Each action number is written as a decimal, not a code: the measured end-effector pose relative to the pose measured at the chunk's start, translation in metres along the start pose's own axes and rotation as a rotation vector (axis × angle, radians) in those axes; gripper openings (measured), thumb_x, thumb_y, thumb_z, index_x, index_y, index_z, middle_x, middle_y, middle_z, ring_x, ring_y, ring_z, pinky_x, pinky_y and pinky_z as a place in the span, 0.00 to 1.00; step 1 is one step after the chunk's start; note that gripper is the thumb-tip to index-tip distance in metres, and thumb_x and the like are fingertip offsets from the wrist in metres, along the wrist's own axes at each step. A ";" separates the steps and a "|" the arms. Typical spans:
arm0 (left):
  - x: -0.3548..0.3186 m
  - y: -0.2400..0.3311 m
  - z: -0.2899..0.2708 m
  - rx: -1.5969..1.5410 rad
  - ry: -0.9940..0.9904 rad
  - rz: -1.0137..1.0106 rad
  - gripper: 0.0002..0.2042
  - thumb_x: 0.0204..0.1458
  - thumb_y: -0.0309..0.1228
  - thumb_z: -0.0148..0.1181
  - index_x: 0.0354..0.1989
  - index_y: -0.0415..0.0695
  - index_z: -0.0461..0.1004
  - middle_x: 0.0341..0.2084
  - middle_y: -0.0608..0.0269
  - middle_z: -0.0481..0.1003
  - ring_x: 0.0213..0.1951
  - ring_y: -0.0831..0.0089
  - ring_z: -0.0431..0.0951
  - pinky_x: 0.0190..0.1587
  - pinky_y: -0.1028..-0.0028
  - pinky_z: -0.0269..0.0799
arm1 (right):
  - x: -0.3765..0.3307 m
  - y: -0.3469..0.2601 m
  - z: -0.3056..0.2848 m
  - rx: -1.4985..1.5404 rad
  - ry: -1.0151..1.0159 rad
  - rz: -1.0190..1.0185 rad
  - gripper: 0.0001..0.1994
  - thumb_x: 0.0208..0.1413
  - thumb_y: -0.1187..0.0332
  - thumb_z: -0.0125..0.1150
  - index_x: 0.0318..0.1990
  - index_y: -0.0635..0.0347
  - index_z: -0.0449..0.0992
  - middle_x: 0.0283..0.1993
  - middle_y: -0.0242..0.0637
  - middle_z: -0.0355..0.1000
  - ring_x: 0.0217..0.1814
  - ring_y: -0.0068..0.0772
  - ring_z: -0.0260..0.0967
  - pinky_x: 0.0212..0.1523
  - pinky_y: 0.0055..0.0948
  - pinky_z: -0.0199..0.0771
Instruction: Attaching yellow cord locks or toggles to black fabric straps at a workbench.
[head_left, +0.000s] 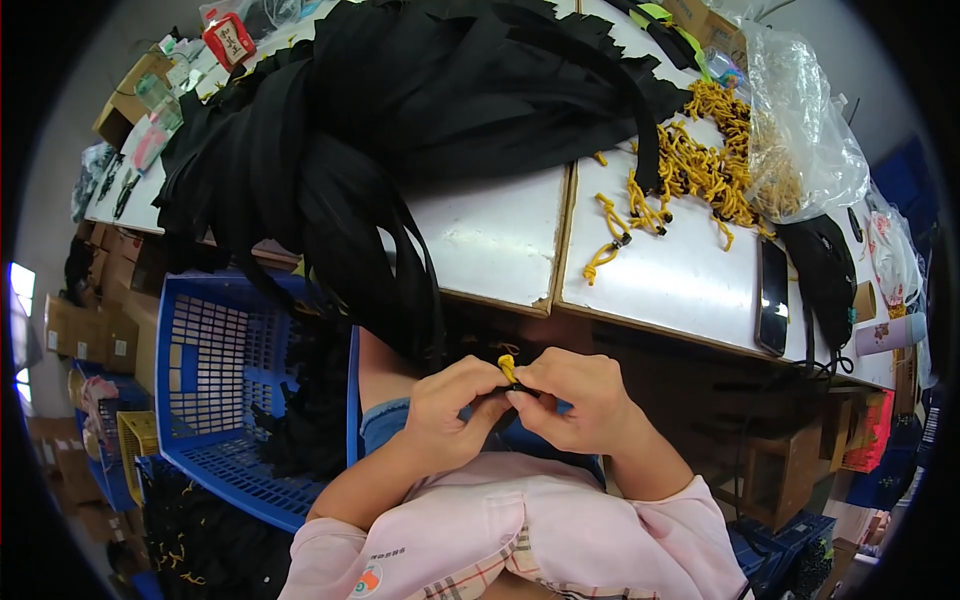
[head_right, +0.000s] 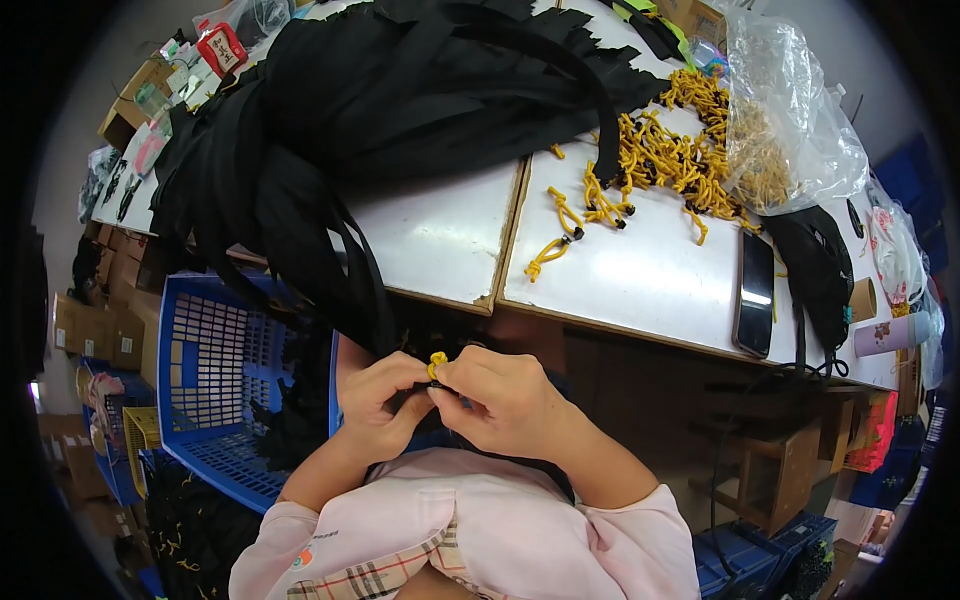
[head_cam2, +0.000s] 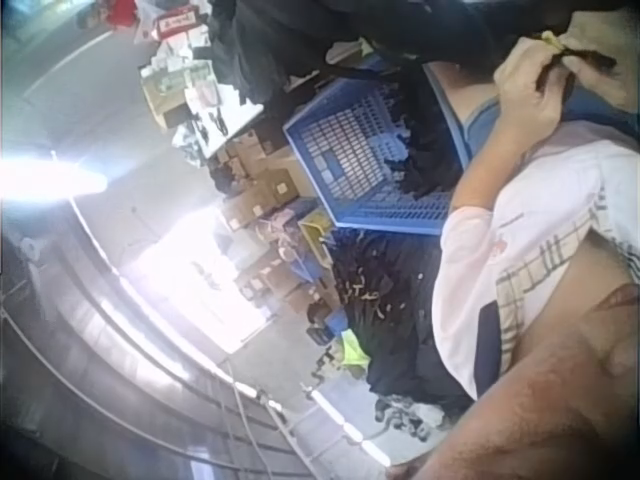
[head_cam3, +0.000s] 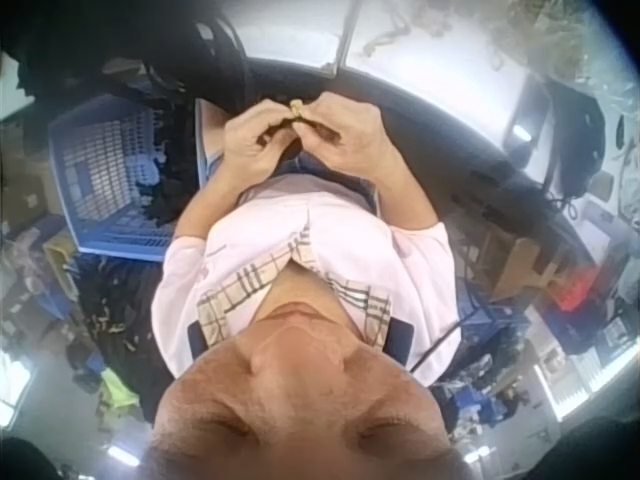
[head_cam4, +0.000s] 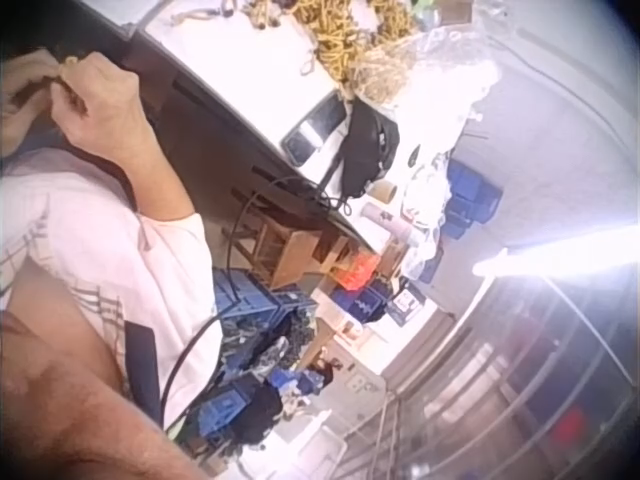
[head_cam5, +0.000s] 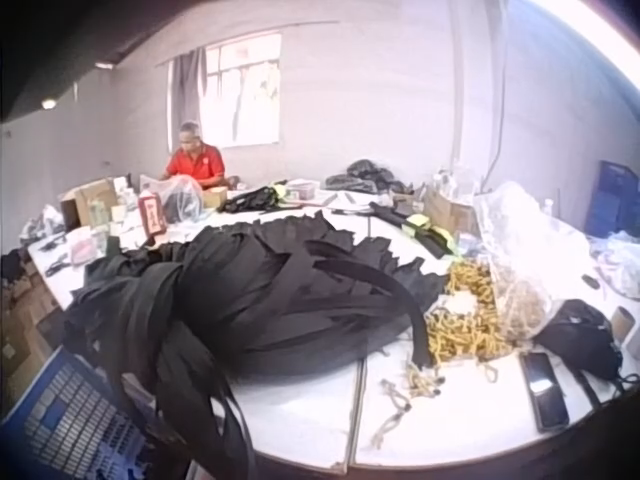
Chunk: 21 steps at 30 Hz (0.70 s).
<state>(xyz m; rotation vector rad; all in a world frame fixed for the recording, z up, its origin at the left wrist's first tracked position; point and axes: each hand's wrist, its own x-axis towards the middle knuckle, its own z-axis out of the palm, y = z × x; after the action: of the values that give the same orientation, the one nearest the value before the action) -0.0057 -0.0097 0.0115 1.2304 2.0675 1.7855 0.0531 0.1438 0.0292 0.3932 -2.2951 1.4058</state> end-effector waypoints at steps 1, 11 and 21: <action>0.001 -0.001 -0.003 0.022 -0.021 0.027 0.09 0.37 0.15 0.54 0.30 0.36 0.69 0.24 0.58 0.69 0.21 0.73 0.70 0.22 0.80 0.65 | 0.001 0.001 -0.001 0.003 0.000 -0.006 0.08 0.36 0.79 0.58 0.28 0.64 0.70 0.18 0.34 0.62 0.13 0.24 0.58 0.12 0.20 0.58; 0.006 0.054 -0.045 0.046 0.036 0.342 0.14 0.28 0.16 0.58 0.28 0.43 0.71 0.22 0.61 0.70 0.22 0.67 0.71 0.22 0.75 0.67 | 0.040 -0.035 -0.002 0.209 -0.202 -0.235 0.07 0.37 0.75 0.59 0.27 0.62 0.69 0.19 0.36 0.61 0.16 0.33 0.59 0.14 0.25 0.59; 0.136 0.029 -0.098 0.995 0.329 0.356 0.24 0.38 0.41 0.59 0.44 0.43 0.65 0.42 0.49 0.63 0.45 0.54 0.62 0.47 0.62 0.56 | 0.065 0.039 0.040 1.232 0.266 0.583 0.30 0.47 0.57 0.55 0.53 0.68 0.54 0.55 0.46 0.53 0.57 0.37 0.52 0.56 0.30 0.50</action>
<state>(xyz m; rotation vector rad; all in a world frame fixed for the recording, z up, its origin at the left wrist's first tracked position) -0.1376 0.0032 0.1171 1.6559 3.2964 1.0461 -0.0293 0.1246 0.0149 -0.1712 -1.0983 2.8400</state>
